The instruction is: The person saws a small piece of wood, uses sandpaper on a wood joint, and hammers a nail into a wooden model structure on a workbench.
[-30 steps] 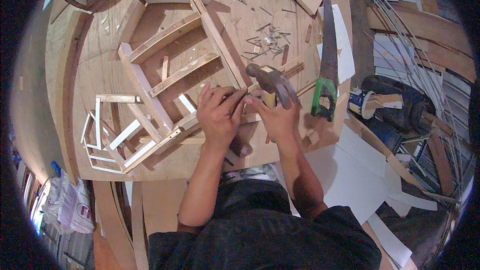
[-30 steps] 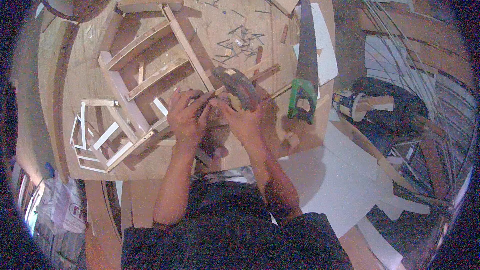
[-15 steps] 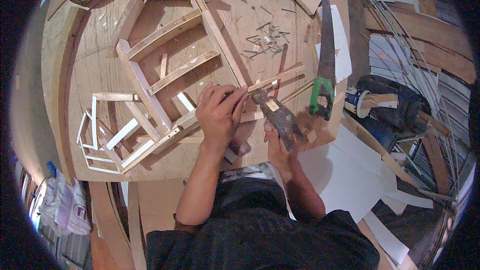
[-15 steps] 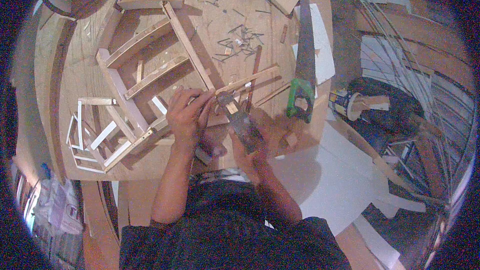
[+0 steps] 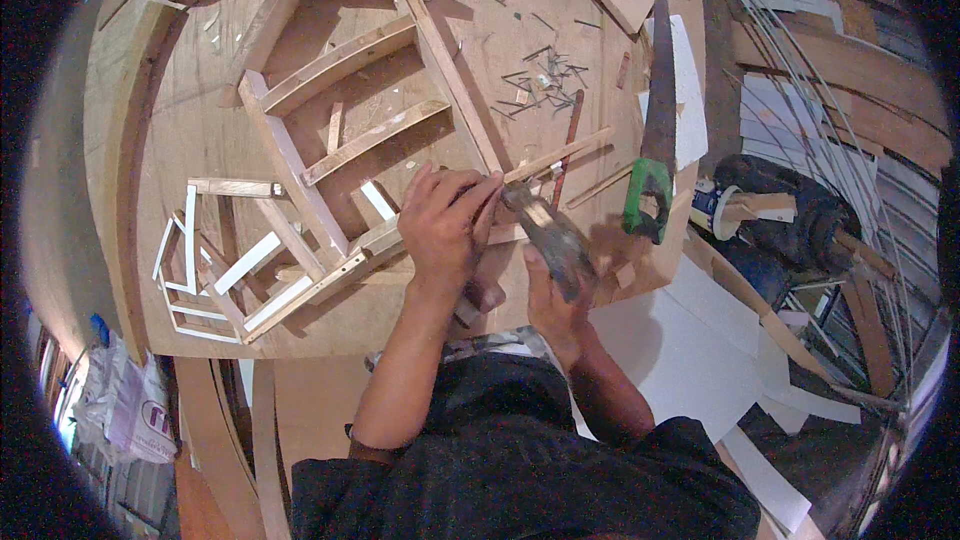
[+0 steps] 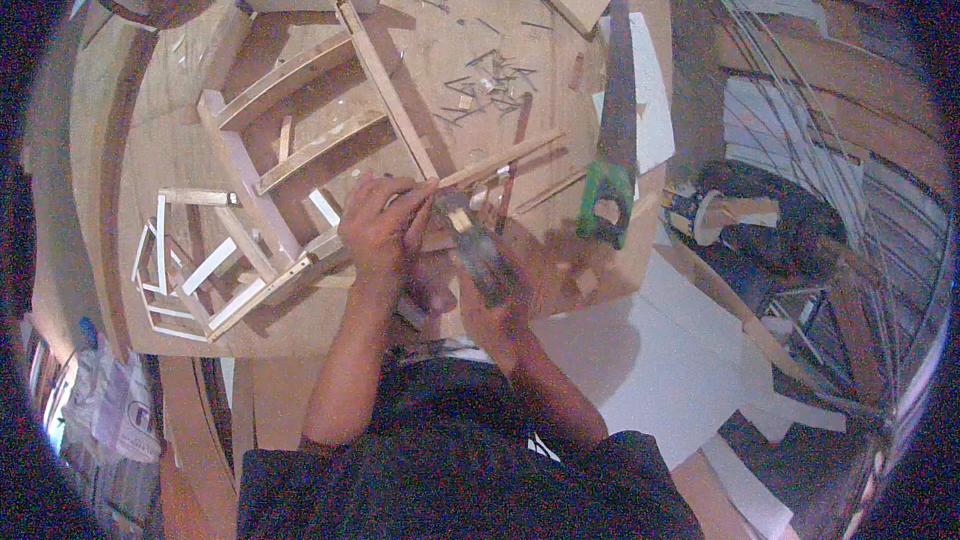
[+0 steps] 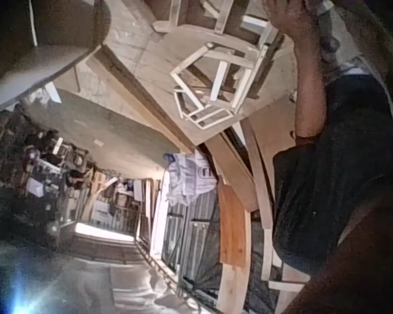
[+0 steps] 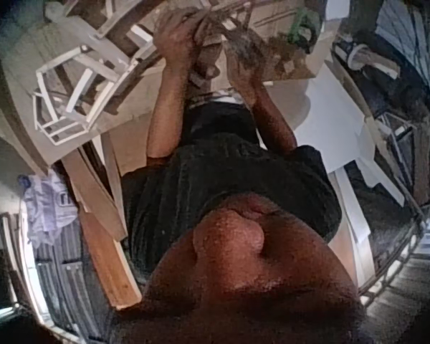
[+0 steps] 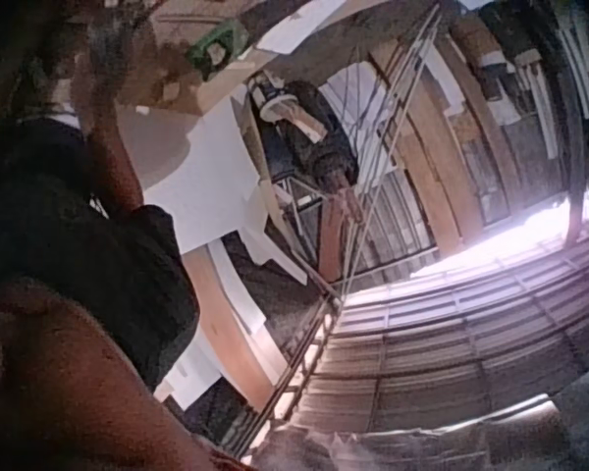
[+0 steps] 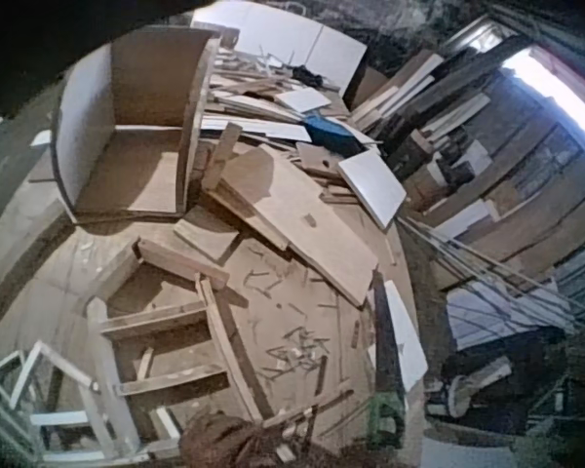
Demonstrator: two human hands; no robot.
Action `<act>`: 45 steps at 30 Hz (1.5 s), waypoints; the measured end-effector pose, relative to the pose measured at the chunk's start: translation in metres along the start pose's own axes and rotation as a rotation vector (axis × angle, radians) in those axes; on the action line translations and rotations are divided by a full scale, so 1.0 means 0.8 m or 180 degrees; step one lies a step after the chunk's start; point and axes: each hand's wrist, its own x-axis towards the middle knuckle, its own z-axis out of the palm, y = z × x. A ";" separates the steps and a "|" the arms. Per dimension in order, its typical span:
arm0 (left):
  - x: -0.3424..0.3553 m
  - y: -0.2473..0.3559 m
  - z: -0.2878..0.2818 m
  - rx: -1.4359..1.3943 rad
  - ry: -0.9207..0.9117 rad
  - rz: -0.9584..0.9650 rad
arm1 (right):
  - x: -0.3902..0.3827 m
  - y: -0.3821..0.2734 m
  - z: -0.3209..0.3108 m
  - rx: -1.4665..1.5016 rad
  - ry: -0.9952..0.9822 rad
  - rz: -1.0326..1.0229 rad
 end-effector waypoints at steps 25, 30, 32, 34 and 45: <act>-0.002 -0.002 -0.004 0.0116 -0.0140 -0.0017 | 0.018 -0.037 -0.013 0.0727 0.0029 0.0245; 0.002 0.004 -0.010 0.0062 -0.0131 0.0009 | 0.044 -0.027 -0.002 0.0821 0.0403 0.0667; 0.004 0.007 -0.009 0.0119 0.0019 0.0035 | 0.053 -0.025 -0.005 0.0966 0.0561 0.0697; 0.000 0.005 -0.003 0.0143 0.0023 0.0032 | 0.064 -0.040 -0.019 0.1059 0.0890 0.0390; 0.002 0.014 0.004 0.0052 0.0318 -0.0051 | 0.028 -0.054 -0.042 0.1038 0.0871 0.0416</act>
